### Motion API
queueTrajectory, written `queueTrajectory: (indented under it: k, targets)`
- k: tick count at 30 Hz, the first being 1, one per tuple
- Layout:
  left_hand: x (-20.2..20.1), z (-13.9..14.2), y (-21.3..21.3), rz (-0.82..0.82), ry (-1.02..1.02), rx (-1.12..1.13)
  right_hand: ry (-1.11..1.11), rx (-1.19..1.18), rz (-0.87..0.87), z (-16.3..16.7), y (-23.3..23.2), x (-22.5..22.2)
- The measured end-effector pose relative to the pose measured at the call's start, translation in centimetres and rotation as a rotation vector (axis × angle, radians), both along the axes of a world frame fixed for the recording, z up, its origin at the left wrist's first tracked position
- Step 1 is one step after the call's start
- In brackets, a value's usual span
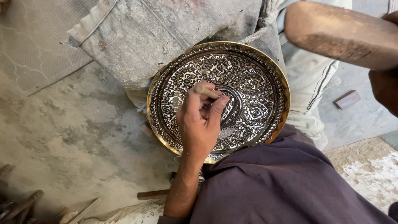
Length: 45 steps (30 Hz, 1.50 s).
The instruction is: The person sits on the floor with an engraved brass tray resting on their lap. They hold a small punch against the tray's central raised design and repeatedly strike it with a wooden mallet, repositioning the punch around the motif to work the metal relief.
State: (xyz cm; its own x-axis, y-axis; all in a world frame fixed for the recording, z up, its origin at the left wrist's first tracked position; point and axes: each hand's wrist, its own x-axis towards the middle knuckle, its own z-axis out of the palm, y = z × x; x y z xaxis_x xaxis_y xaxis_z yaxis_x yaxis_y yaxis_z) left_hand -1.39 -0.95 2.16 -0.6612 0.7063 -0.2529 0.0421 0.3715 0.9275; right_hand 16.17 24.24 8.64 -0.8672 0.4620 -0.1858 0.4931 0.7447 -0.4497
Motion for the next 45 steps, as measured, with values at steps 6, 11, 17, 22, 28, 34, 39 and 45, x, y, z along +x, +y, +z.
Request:
queueTrajectory:
  k: [6, 11, 17, 22, 28, 34, 39, 45]
  targets:
    - [-0.1, 0.2, -1.1, 0.091, -0.049, 0.011, 0.16, -0.207, -0.231, -2.6, -0.9, 2.9]
    - [0.1, 0.5, -2.3, 0.158, -0.11, 0.058, 0.273, -0.54, -0.593, -7.2, -2.0, 3.3]
    - [0.1, 0.8, -3.1, 0.189, -0.154, 0.046, 0.021, -0.227, -0.548, -11.8, -3.5, 1.5]
    - [0.2, 0.6, -1.6, 0.103, -0.143, 0.016, -0.022, -0.232, -0.557, -11.3, -3.4, 0.5]
    - [0.6, -0.5, 1.3, -0.036, -0.011, 0.068, -0.095, -0.221, -0.574, -11.5, -3.1, 0.5]
    - [0.8, -1.4, 2.0, -0.072, 0.103, 0.055, -0.193, -0.46, -0.516, -9.9, -1.3, 1.1]
    - [0.6, -1.7, 2.2, -0.121, 0.186, 0.035, -0.052, -0.277, -0.283, -3.7, 0.0, -1.5]
    - [0.7, -1.5, 2.1, -0.148, 0.267, 0.028, 0.09, 0.16, 0.082, 1.6, 0.0, -5.3]
